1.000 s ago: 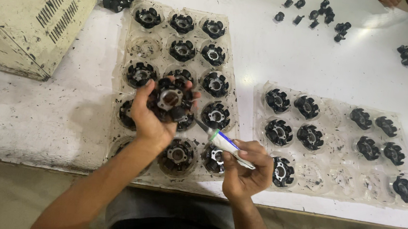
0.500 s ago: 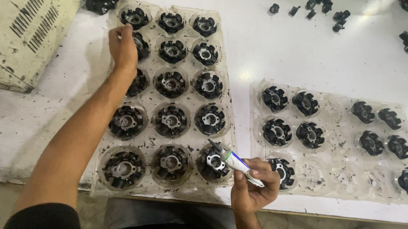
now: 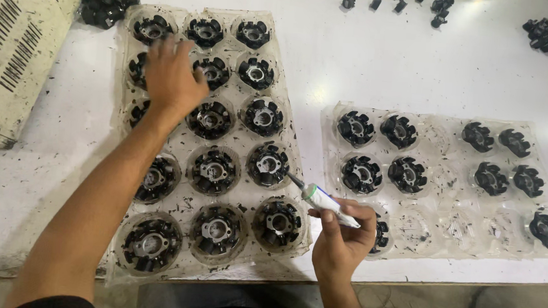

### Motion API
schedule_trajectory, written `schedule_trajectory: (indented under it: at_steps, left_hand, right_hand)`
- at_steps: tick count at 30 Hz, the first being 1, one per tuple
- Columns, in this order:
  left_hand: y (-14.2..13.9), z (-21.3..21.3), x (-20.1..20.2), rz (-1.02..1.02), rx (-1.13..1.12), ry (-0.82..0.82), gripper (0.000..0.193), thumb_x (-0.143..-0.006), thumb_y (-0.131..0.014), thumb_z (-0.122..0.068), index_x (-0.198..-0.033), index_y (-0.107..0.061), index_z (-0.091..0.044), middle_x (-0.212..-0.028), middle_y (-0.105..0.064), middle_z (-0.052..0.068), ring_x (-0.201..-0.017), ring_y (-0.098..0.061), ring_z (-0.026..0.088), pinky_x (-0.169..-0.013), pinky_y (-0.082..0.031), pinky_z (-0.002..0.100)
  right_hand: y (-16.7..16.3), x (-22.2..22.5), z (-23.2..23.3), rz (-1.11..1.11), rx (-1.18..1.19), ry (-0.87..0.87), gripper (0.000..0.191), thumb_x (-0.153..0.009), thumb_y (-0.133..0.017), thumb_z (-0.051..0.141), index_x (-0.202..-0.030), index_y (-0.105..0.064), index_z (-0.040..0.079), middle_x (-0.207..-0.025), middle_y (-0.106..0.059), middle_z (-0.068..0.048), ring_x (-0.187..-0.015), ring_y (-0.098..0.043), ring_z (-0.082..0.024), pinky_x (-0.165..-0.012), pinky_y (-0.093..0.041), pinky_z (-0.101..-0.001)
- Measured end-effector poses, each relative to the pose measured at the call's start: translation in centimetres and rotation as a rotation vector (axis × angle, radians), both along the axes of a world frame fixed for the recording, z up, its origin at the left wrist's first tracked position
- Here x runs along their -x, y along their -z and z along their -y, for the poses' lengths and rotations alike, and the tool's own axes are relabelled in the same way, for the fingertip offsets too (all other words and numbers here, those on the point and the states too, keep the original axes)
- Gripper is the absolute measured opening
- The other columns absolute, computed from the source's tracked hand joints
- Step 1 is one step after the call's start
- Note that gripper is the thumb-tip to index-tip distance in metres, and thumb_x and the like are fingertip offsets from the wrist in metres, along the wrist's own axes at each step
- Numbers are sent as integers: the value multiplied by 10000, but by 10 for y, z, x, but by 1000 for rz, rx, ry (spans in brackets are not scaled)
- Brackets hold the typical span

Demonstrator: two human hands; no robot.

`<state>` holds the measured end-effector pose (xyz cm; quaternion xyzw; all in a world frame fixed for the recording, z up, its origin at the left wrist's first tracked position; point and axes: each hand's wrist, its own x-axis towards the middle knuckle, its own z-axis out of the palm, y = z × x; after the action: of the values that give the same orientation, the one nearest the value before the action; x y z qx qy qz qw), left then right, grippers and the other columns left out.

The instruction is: The person picks black rotor-like components one at a time from a plastic tray and squeezes adhesive from a small tube onto each part, then places the treated part into an adjacent tray. They occasionally wipe the tube with a cloth and continue treating parts across the trays.

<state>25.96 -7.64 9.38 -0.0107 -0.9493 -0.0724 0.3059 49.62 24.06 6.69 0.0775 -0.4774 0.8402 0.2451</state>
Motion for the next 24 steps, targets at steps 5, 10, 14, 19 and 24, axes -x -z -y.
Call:
schedule_trajectory:
  at_steps: [5,10,14,19,24]
  left_hand:
    - [-29,-83,-94,329,-615,662,698,-872,-760,-64,-1491,-452,-158,-1218,-760,40,-1015,-749,217,-898,-627,347]
    - [-50,-139,-188,263,-1232,953,758,-777,-913,-139,-1393,-478,-66,-1090,-780,113,-1043,-755,199,-938,-620,370]
    - [-52,-148,-203,258,-1630,898,609,-789,-888,-53,-1283,-534,-20,-1040,-783,166,-976,-773,205,-891,-653,368]
    - [-44,-148,-217,239,-1840,819,487,-799,-842,33,-1189,-554,-10,-1021,-774,174,-950,-762,205,-874,-663,354]
    - [-38,-143,-225,185,-1952,760,402,-843,-782,109,-1131,-533,-22,-909,-745,142,-881,-738,181,-798,-638,323]
  right_hand:
    - [-4,16,7,80,298,-130,262,-983,-696,-20,-1188,-557,67,-1146,-682,-154,-1006,-701,-279,-917,-595,-441]
    - [3,25,16,27,253,-114,266,-951,-696,-34,-1149,-542,54,-1161,-684,-147,-989,-717,-310,-895,-581,-403]
    - [13,13,25,-72,68,23,302,-964,-722,-111,-1124,-514,40,-1173,-673,-169,-1092,-670,-233,-985,-563,-351]
    - [17,4,32,-164,-186,246,354,-932,-744,-119,-1082,-481,66,-1191,-671,-166,-1087,-665,-207,-952,-570,-309]
    - [5,-1,41,-362,-451,292,369,-907,-734,-137,-1052,-458,60,-1178,-651,-165,-1101,-690,-242,-943,-608,-344]
